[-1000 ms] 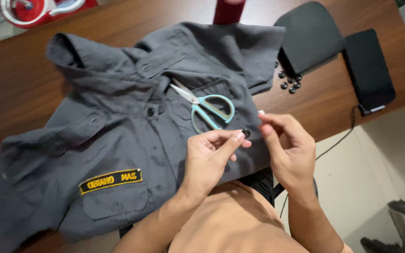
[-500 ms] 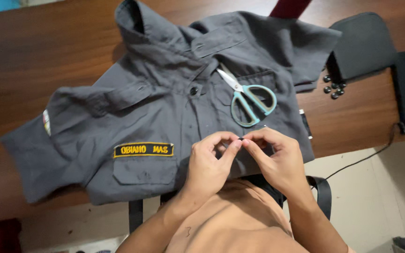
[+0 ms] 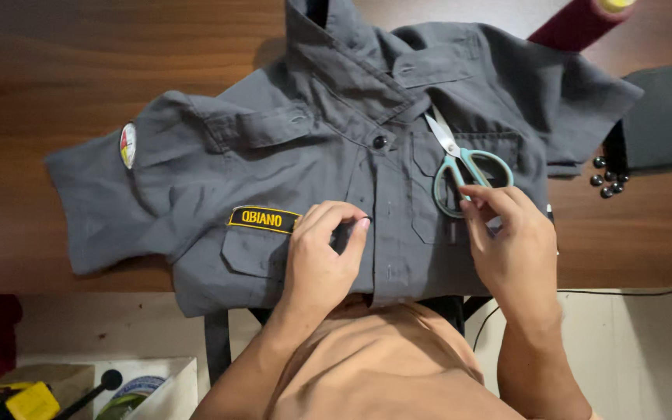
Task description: The person sews a black button onto the front of a gray shirt by hand using a needle and thread.
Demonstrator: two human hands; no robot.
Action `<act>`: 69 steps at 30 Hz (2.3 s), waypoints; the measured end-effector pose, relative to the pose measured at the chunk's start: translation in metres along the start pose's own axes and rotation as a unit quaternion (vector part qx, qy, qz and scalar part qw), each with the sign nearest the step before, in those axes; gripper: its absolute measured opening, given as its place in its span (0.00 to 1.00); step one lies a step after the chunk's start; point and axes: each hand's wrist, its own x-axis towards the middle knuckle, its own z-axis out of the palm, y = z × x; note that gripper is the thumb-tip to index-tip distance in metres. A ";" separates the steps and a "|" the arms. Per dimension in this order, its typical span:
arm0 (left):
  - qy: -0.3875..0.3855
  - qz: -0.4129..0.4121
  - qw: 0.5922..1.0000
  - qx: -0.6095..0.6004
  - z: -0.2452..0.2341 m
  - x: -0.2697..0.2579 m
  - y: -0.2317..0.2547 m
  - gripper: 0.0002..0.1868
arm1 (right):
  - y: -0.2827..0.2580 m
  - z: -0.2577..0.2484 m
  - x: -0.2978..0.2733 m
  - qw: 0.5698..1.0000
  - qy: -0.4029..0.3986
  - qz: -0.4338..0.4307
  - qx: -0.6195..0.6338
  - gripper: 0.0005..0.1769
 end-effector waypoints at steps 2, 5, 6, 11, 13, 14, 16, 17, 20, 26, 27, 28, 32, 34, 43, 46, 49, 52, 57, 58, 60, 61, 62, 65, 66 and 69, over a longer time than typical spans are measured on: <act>0.002 0.009 1.000 -0.001 0.002 -0.001 -0.006 0.03 | -0.001 0.006 0.002 1.000 -0.023 -0.001 -0.016 0.10; 0.004 0.010 1.000 -0.003 0.002 -0.002 -0.009 0.03 | -0.005 0.012 0.002 0.998 -0.020 -0.027 -0.054 0.12; 0.004 0.008 1.000 -0.003 0.002 -0.002 -0.009 0.03 | -0.007 0.014 0.001 0.997 -0.012 -0.040 -0.069 0.12; 0.016 -0.011 0.999 -0.032 0.001 0.001 -0.012 0.03 | -0.003 0.017 0.004 0.996 -0.004 -0.013 -0.083 0.07; 0.021 -0.014 0.999 -0.035 0.002 0.000 -0.014 0.03 | -0.003 0.018 0.001 0.996 -0.005 -0.013 -0.093 0.06; 0.024 -0.009 0.999 -0.031 0.002 0.002 -0.014 0.03 | -0.003 0.019 0.002 0.996 -0.002 -0.014 -0.087 0.06; 0.027 -0.019 0.999 -0.034 0.003 0.005 -0.013 0.03 | -0.005 0.019 0.003 0.998 0.005 -0.030 -0.063 0.06; 0.026 -0.034 0.998 -0.042 0.004 0.007 -0.013 0.03 | -0.005 0.018 0.003 0.998 0.009 -0.045 -0.046 0.06; 0.013 -0.070 0.996 -0.045 0.002 0.008 -0.010 0.03 | -0.006 0.021 0.001 0.992 -0.062 0.058 0.098 0.05; 0.029 -0.015 0.994 0.103 0.002 0.012 -0.011 0.04 | 0.003 0.044 0.014 0.872 -0.155 0.165 0.434 0.05; 0.028 -0.018 0.990 0.134 0.002 0.012 -0.013 0.04 | 0.005 0.047 0.014 0.853 -0.157 0.158 0.472 0.04; 0.027 -0.015 0.991 0.134 0.002 0.013 -0.014 0.05 | 0.007 0.048 0.014 0.844 -0.152 0.168 0.487 0.04; 0.033 0.006 0.989 0.146 0.002 0.010 -0.012 0.08 | 0.015 0.050 0.010 0.789 -0.131 0.187 0.570 0.03; 0.021 0.024 0.992 0.120 0.002 0.009 -0.007 0.09 | 0.017 0.052 0.009 0.759 -0.126 0.186 0.611 0.03; -0.074 0.035 0.995 -0.050 0.007 0.004 0.001 0.13 | 0.017 0.056 0.004 0.616 -0.189 0.193 0.740 0.03; -0.073 0.027 0.996 -0.040 0.008 0.003 -0.004 0.09 | 0.016 0.054 0.002 0.625 -0.180 0.192 0.735 0.03; -0.046 0.060 0.997 0.000 0.007 0.001 -0.008 0.04 | 0.017 0.053 -0.001 0.641 -0.156 0.194 0.726 0.03; -0.018 0.084 0.995 0.042 0.001 0.003 -0.009 0.05 | 0.020 0.051 -0.001 0.671 -0.132 0.196 0.703 0.03; -0.015 0.102 0.988 0.111 -0.009 0.009 -0.009 0.04 | 0.021 0.047 0.000 0.786 -0.053 0.161 0.594 0.07; -0.012 0.104 0.987 0.125 -0.010 0.010 -0.009 0.04 | 0.021 0.045 0.000 0.829 -0.030 0.143 0.540 0.07; -0.005 0.104 0.983 0.152 -0.010 0.014 -0.009 0.03 | 0.017 0.040 0.001 0.900 0.016 0.110 0.422 0.06; 0.006 0.120 0.979 0.165 -0.010 0.014 -0.008 0.04 | 0.015 0.037 0.002 0.916 0.019 0.110 0.386 0.05; 0.021 0.138 0.974 0.179 -0.011 0.013 -0.006 0.05 | 0.012 0.034 0.002 0.930 0.022 0.107 0.351 0.04; 0.011 0.163 0.963 0.213 -0.012 0.012 -0.006 0.07 | -0.002 0.018 0.000 0.997 0.013 0.054 0.052 0.04; -0.001 0.167 0.960 0.224 -0.013 0.012 -0.006 0.08 | -0.007 0.011 0.001 0.996 0.007 0.027 -0.081 0.05; -0.019 0.217 0.952 0.213 -0.016 0.015 -0.004 0.09 | -0.026 0.002 0.000 0.991 0.070 -0.048 -0.103 0.11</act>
